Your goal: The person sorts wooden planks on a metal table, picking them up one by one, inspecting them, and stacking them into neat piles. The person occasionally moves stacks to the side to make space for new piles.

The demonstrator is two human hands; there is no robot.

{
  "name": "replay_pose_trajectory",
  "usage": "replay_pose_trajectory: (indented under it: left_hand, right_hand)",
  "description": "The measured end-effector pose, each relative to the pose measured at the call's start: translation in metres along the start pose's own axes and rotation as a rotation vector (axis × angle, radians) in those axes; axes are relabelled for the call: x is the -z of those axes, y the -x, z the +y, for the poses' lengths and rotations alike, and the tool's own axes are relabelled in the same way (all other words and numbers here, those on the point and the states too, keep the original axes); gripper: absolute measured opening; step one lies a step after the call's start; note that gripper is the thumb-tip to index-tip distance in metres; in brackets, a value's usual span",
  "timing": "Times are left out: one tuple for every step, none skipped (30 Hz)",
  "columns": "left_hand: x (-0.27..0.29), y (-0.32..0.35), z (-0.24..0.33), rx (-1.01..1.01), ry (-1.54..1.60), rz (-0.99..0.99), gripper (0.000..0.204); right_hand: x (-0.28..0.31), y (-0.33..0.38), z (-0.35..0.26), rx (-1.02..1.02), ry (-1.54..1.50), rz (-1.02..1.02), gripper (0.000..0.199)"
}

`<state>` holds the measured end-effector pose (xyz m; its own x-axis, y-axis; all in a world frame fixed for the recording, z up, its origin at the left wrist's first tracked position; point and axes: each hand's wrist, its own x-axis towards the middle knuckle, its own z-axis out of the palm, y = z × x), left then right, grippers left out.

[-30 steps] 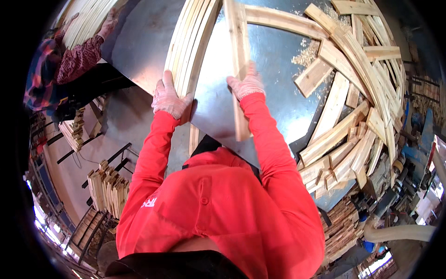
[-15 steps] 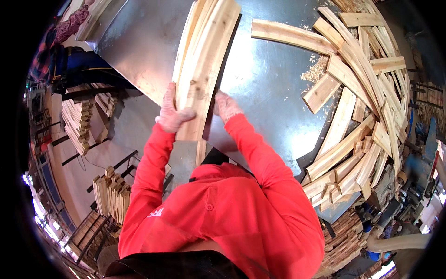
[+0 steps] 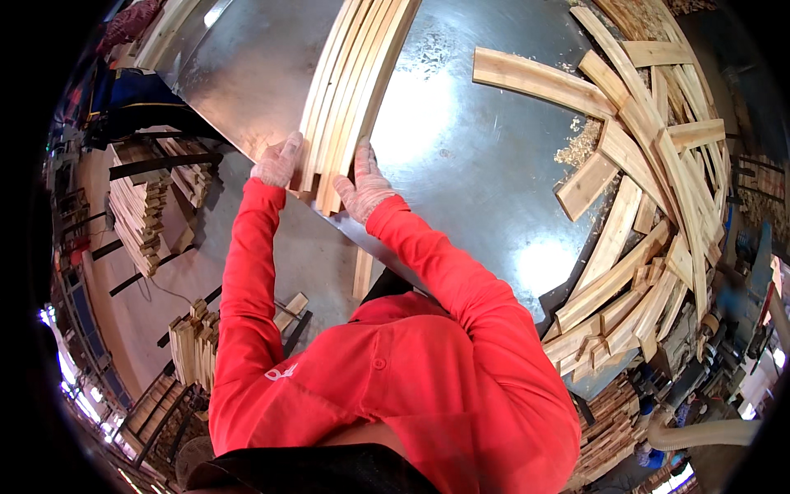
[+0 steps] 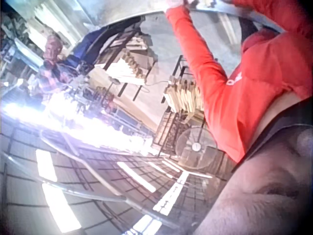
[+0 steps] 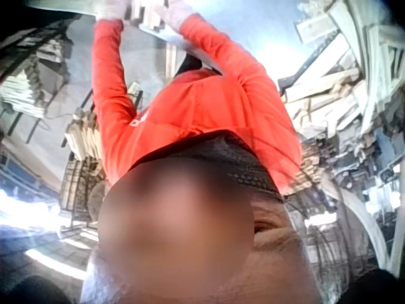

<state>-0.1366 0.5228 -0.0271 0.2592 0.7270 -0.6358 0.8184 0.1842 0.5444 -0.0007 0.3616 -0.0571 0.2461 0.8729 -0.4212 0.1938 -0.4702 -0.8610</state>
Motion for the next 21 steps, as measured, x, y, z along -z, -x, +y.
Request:
replay_pose_trajectory:
  left_hand:
    - [-0.012,0.011,-0.005,-0.194,-0.181,0.157,0.078]
    - [-0.021,0.016,-0.001,-0.412,-0.360,0.309,0.087]
    - [-0.020,0.024,0.017,-0.348,-0.611,0.374,0.097]
    - [-0.021,0.034,0.034,-0.294,-0.856,0.432,0.108]
    - [-0.020,0.032,0.029,-0.322,-0.821,0.454,0.108]
    - [-0.014,0.022,0.027,-0.376,-0.786,0.468,0.109]
    - [-0.007,0.021,0.031,-0.298,-0.731,0.429,0.111]
    - [0.001,0.017,0.031,-0.223,-0.713,0.426,0.109]
    - [0.017,0.009,0.023,-0.241,-0.719,0.411,0.112]
    - [0.035,0.000,0.015,-0.272,-0.763,0.395,0.115]
    - [0.055,-0.026,-0.016,-0.390,-0.857,0.454,0.114]
    - [0.068,-0.027,-0.004,-0.361,-0.811,0.384,0.112]
    - [0.087,-0.041,-0.009,-0.369,-0.865,0.358,0.110]
    - [0.097,-0.046,-0.009,-0.379,-0.834,0.361,0.112]
    - [0.107,-0.060,-0.007,-0.340,-0.876,0.347,0.114]
    - [0.125,-0.077,-0.026,-0.318,-0.905,0.326,0.116]
    - [0.124,-0.083,-0.022,-0.241,-0.979,0.311,0.115]
    - [0.122,-0.080,-0.011,-0.144,-1.055,0.303,0.114]
    - [0.102,-0.067,0.015,-0.047,-1.136,0.376,0.113]
    - [0.071,-0.042,0.053,0.060,-1.218,0.451,0.113]
    - [0.050,-0.030,0.076,0.163,-1.290,0.522,0.112]
  right_hand:
    - [-0.005,-0.007,0.003,0.015,-0.080,-0.048,0.089]
    - [-0.009,-0.015,0.000,0.010,-0.040,-0.078,0.084]
    - [-0.008,-0.023,0.005,0.130,-0.188,-0.159,0.077]
    - [-0.003,-0.025,-0.003,0.115,-0.043,-0.236,0.069]
    - [0.008,-0.031,-0.011,0.088,0.113,-0.298,0.062]
    - [0.006,-0.046,0.002,0.057,0.127,-0.405,0.054]
    - [0.025,-0.036,0.004,0.241,0.274,-0.392,0.048]
    - [0.047,-0.024,0.004,0.420,0.422,-0.342,0.044]
    - [0.093,-0.011,-0.016,0.367,0.553,-0.288,0.045]
    - [0.138,-0.004,-0.023,0.317,0.680,-0.229,0.046]
    - [0.182,0.001,0.000,0.183,0.692,-0.044,0.047]
    - [0.234,0.016,0.028,0.220,0.785,0.192,0.049]
    - [0.293,0.032,0.054,0.190,0.834,0.363,0.053]
    - [0.355,0.053,0.054,-0.063,0.915,0.385,0.060]
    - [0.422,0.075,0.093,-0.099,0.935,0.523,0.065]
    - [0.464,0.098,0.082,-0.267,0.935,0.540,0.071]
    - [0.512,0.123,0.108,-0.328,1.014,0.652,0.074]
    - [0.538,0.137,0.113,-0.563,1.071,0.683,0.083]
    - [0.562,0.150,0.112,-0.801,1.122,0.708,0.092]
    - [0.581,0.163,0.112,-0.904,1.164,0.630,0.102]
    - [0.595,0.181,0.109,-1.010,1.210,0.555,0.112]
